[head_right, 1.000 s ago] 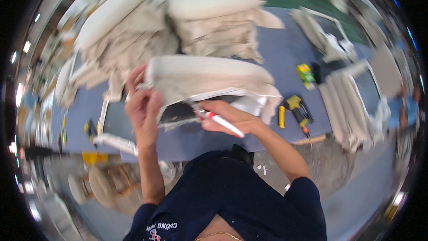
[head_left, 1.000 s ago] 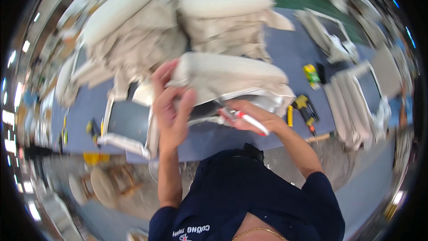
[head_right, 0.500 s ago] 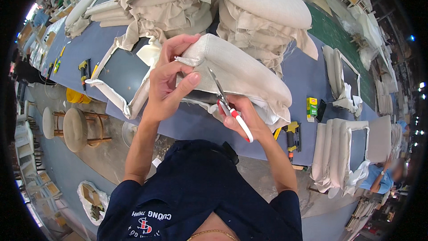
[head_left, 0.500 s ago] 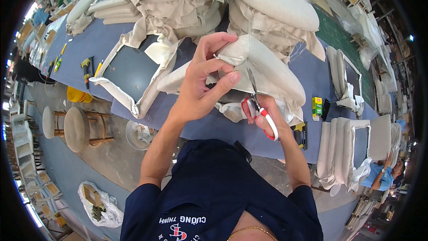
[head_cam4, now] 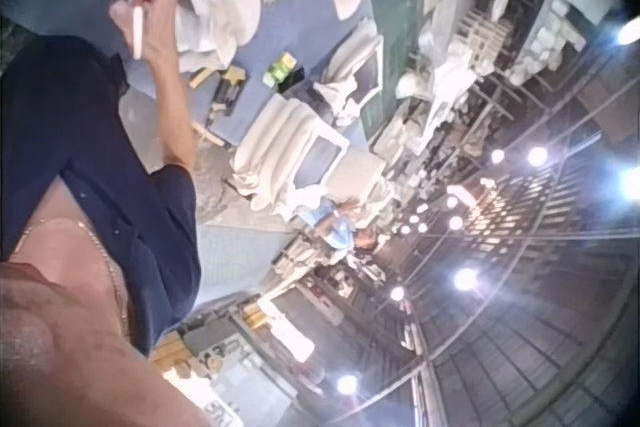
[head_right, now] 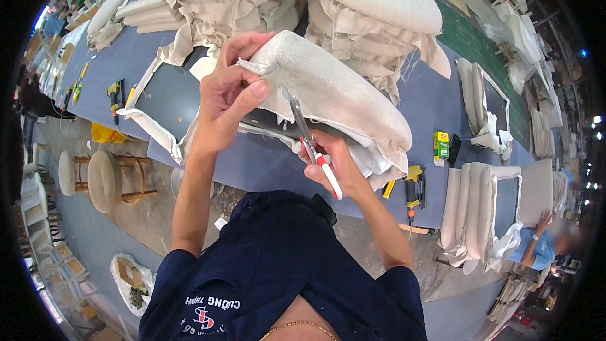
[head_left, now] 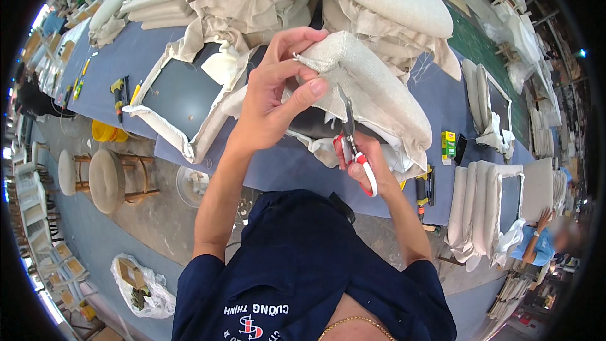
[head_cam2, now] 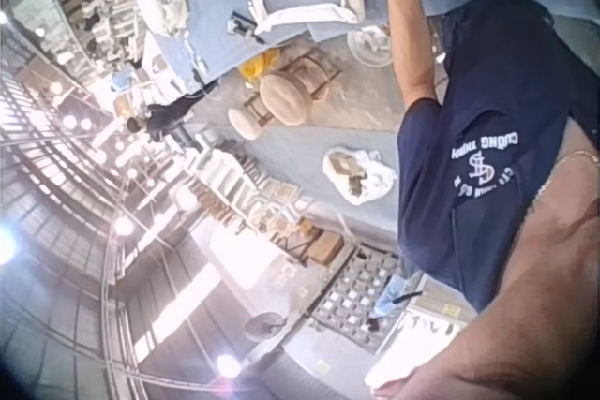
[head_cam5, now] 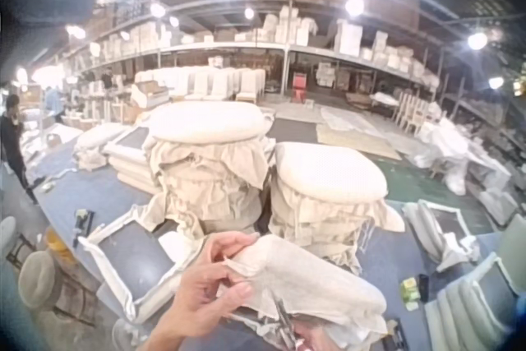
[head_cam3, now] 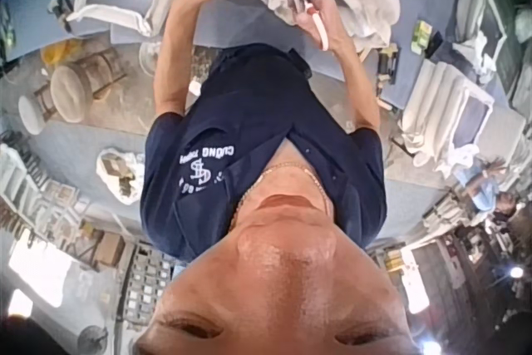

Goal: The person wraps a cylindrical foam cushion with beige fabric, using a staple gun to secure the material to the foam. They trim excess fabric with scissors and smooth the surface to ensure a tight fit. The process involves repeated folding, stapling, and cutting to finish the cushion cover.

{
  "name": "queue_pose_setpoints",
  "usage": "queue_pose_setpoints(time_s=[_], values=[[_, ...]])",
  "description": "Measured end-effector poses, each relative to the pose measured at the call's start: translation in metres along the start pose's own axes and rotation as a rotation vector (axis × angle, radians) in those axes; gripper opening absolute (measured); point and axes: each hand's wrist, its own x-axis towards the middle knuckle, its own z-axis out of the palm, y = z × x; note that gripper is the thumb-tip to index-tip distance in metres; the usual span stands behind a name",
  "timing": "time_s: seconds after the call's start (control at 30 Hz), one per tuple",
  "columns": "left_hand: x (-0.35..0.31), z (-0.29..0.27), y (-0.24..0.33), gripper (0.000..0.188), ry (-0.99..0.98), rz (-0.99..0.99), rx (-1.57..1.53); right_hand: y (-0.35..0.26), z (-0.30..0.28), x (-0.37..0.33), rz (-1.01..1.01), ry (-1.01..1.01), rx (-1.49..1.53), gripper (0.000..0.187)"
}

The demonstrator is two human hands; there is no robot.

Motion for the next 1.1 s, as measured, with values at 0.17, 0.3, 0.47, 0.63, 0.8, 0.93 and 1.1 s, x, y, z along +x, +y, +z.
queue_pose_setpoints(time_s=[0.17,0.3,0.47,0.63,0.8,0.93,1.1], values=[[-0.001,0.002,0.005,0.019,0.028,-0.050,-0.024,0.000,-0.009,-0.001,0.039,-0.163,-0.029,0.089],[-0.002,-0.004,0.002,0.018,0.020,-0.012,-0.022,-0.003,-0.013,-0.010,0.099,-0.210,0.036,0.091],[-0.005,-0.007,0.004,0.016,0.063,-0.057,-0.075,0.011,-0.015,-0.023,0.156,-0.221,0.033,0.092],[-0.006,-0.006,0.008,0.015,0.018,-0.051,-0.059,-0.024,-0.009,-0.004,0.044,-0.125,-0.122,0.096],[-0.010,-0.008,0.010,0.014,0.009,-0.049,-0.021,-0.028,-0.007,0.012,-0.048,-0.123,-0.120,0.089],[-0.005,-0.011,0.007,0.014,-0.004,-0.046,-0.033,-0.022,0.004,0.008,0.021,0.013,0.017,0.077],[0.002,-0.012,0.001,0.015,-0.025,-0.053,-0.042,-0.023,-0.005,0.012,0.053,0.045,-0.019,0.063]])
